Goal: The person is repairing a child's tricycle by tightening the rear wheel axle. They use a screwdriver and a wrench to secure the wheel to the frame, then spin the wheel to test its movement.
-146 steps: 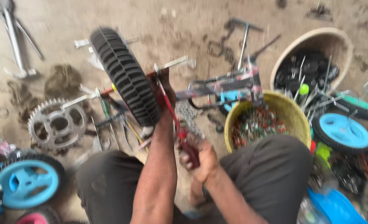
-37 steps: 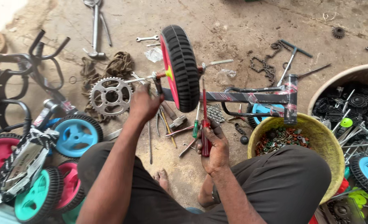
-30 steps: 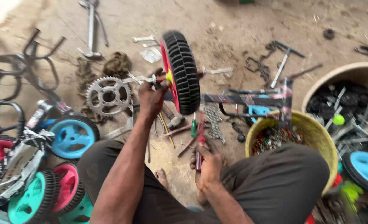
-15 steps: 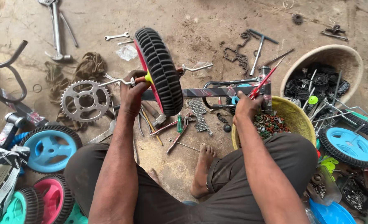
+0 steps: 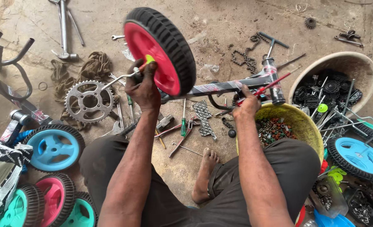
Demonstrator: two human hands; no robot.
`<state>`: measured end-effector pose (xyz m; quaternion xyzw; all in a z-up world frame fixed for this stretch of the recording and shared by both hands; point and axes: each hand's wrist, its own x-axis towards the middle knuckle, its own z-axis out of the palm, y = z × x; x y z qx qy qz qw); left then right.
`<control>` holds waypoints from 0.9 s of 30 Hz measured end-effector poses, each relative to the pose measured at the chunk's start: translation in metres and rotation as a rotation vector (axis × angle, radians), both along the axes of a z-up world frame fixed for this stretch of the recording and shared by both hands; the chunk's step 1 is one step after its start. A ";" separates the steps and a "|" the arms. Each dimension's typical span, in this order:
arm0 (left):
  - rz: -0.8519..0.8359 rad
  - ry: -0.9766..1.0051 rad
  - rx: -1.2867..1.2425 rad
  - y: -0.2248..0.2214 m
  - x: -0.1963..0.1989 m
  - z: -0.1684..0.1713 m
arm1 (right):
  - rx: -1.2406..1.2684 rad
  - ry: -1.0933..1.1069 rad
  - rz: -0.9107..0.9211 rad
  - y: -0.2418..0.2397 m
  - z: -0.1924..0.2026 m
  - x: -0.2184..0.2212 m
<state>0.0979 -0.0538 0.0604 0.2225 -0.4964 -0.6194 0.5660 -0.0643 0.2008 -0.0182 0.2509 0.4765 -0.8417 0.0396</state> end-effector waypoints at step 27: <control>0.121 -0.475 0.007 0.013 0.046 -0.012 | 0.907 0.346 1.292 0.032 0.132 0.151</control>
